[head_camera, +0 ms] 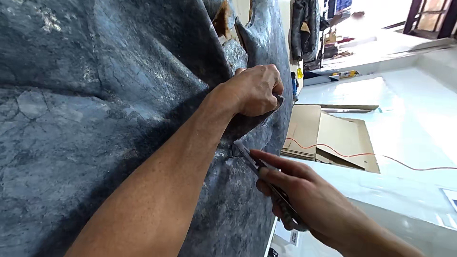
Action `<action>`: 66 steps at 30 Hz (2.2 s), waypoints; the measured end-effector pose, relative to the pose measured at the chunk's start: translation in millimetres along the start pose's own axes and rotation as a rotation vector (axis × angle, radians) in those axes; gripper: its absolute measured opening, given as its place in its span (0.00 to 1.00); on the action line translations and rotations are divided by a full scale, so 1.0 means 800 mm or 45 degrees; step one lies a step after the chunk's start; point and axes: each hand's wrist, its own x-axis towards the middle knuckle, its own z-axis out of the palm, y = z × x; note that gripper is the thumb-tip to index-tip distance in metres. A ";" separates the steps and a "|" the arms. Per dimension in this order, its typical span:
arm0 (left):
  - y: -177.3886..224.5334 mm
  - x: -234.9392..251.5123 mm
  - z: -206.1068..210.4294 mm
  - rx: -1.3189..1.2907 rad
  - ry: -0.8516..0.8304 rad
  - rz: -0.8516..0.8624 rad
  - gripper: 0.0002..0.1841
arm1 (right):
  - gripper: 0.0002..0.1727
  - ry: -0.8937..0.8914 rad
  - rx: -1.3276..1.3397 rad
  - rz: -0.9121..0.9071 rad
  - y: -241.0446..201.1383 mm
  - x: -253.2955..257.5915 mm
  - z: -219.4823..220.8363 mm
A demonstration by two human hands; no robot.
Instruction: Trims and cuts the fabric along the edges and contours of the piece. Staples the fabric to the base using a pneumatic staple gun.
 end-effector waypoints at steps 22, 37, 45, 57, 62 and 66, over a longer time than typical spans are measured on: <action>-0.006 -0.009 -0.006 -0.147 0.136 0.090 0.07 | 0.32 -0.074 -0.045 -0.309 0.051 -0.006 0.007; 0.087 -0.033 0.058 0.770 0.316 0.244 0.22 | 0.18 0.019 0.780 -0.656 0.281 0.009 -0.002; 0.054 -0.123 0.119 1.252 -0.078 -0.164 0.25 | 0.29 0.189 0.405 -0.926 0.249 0.047 0.016; 0.038 -0.122 0.125 0.988 0.147 -0.403 0.10 | 0.28 0.678 -0.306 -1.145 0.181 0.080 0.053; 0.032 -0.124 0.123 0.906 0.193 -0.383 0.08 | 0.28 0.651 -0.431 -1.113 0.172 0.075 0.050; 0.032 -0.124 0.122 0.899 0.178 -0.379 0.07 | 0.28 0.650 -0.548 -1.082 0.164 0.069 0.047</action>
